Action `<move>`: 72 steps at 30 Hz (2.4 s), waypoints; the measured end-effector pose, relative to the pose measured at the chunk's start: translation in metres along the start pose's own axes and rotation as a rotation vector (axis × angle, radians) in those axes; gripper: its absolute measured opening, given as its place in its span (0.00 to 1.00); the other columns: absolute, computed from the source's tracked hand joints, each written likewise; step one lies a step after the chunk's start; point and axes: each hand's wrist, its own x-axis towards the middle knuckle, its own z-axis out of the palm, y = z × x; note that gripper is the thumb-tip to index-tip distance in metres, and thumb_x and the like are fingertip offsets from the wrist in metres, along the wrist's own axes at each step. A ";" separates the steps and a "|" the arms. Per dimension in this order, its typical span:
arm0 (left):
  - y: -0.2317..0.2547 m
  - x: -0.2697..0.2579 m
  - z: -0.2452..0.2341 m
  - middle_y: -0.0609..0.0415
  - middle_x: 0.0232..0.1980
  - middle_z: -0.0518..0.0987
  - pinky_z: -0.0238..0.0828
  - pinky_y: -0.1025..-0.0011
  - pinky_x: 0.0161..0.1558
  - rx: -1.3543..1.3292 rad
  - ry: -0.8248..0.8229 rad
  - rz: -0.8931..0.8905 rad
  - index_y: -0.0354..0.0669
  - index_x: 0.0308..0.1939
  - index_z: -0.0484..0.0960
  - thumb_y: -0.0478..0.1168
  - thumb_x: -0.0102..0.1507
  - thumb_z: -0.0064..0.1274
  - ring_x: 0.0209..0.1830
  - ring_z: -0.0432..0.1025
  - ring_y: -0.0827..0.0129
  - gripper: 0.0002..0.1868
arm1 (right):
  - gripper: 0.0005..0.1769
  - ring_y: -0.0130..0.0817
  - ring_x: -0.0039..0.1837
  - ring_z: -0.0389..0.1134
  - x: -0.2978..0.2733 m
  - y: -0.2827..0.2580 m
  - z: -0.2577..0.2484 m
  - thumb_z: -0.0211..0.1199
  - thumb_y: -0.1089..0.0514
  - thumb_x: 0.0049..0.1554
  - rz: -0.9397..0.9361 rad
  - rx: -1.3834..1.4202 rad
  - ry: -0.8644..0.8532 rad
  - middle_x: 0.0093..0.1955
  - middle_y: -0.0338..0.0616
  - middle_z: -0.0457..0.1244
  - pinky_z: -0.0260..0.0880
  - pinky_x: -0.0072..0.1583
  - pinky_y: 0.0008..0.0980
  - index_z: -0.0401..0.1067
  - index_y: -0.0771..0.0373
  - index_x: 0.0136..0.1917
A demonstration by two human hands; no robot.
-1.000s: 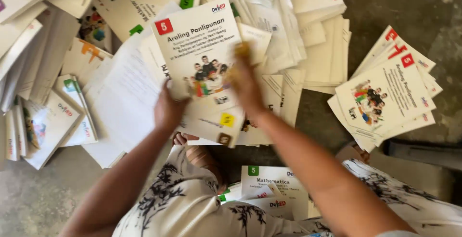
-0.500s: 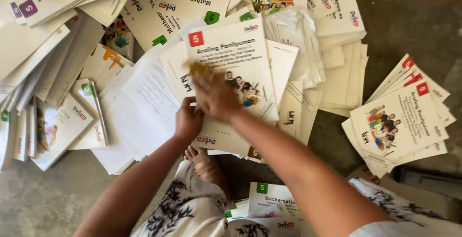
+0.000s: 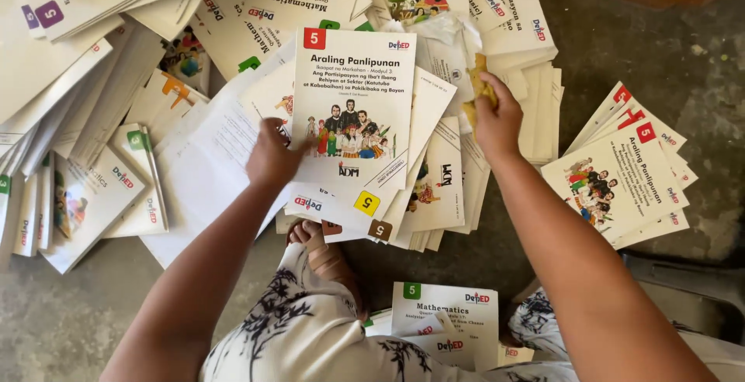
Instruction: Cleaning educational booklets with a cloth and organizing them into stacks
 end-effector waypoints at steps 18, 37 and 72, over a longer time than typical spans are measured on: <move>0.025 -0.026 -0.006 0.43 0.60 0.82 0.76 0.60 0.42 0.002 0.445 1.132 0.35 0.59 0.82 0.16 0.61 0.45 0.44 0.76 0.54 0.25 | 0.16 0.54 0.60 0.70 0.076 -0.029 -0.021 0.53 0.68 0.62 -0.415 0.581 0.333 0.60 0.61 0.67 0.74 0.58 0.48 0.72 0.66 0.63; -0.013 -0.003 0.083 0.46 0.50 0.70 0.79 0.54 0.41 -0.050 0.116 0.805 0.42 0.40 0.74 0.44 0.50 0.73 0.49 0.73 0.42 0.24 | 0.27 0.62 0.76 0.55 -0.064 -0.025 0.149 0.46 0.57 0.61 -1.042 -0.846 -0.363 0.72 0.60 0.59 0.50 0.76 0.62 0.67 0.65 0.71; 0.145 -0.040 0.030 0.56 0.85 0.18 0.71 0.61 0.57 1.406 -0.582 1.297 0.80 0.81 0.26 0.41 0.64 0.60 0.78 0.49 0.55 0.61 | 0.20 0.26 0.40 0.62 -0.086 0.237 -0.382 0.79 0.39 0.54 1.320 -0.105 0.408 0.38 0.26 0.58 0.63 0.42 0.44 0.69 0.44 0.42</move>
